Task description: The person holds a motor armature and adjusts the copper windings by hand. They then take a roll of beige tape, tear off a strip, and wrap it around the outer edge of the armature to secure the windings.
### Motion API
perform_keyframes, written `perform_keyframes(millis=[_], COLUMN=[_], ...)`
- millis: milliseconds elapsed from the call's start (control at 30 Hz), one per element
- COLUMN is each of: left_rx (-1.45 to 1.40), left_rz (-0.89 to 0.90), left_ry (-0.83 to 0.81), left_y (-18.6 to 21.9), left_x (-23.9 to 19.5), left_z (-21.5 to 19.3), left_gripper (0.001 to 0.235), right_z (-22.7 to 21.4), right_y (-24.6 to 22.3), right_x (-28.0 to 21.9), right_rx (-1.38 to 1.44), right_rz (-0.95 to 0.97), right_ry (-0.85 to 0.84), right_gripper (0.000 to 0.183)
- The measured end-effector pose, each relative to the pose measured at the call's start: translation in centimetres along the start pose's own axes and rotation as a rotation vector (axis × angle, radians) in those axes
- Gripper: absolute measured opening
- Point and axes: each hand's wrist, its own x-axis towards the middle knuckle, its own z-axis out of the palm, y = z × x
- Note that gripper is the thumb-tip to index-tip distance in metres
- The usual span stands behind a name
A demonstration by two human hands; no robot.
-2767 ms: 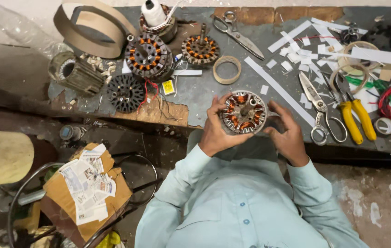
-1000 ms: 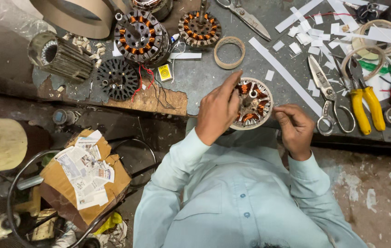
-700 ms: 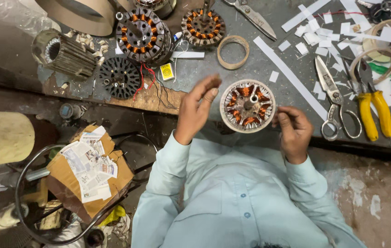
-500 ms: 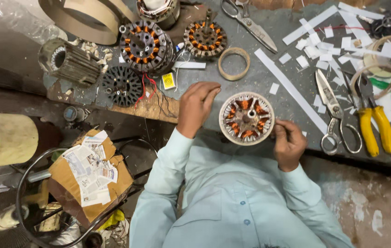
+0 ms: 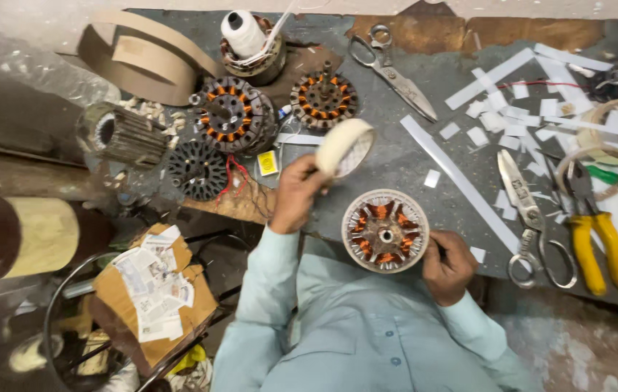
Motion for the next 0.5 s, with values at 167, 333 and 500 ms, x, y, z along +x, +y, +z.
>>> perform_keyframes(millis=[167, 333, 500], left_rx=[-0.984, -1.365, -1.542], left_rz=[0.052, 0.073, 0.05], left_ry=[-0.232, -0.339, -0.314], left_y=[-1.1, -1.1, 0.0], left_x=[-4.3, -7.7, -11.8], left_z=[-2.0, 0.0, 2.6], left_gripper=[0.021, 0.022, 0.014], right_z=[0.4, 0.1, -0.5], right_y=[1.0, 2.3, -0.4], right_x=[-0.7, -1.6, -2.2], right_rx=[0.001, 0.01, 0.372], right_rz=[0.0, -0.025, -0.006], right_ry=[0.019, 0.051, 0.128], right_gripper=[0.01, 0.007, 0.004])
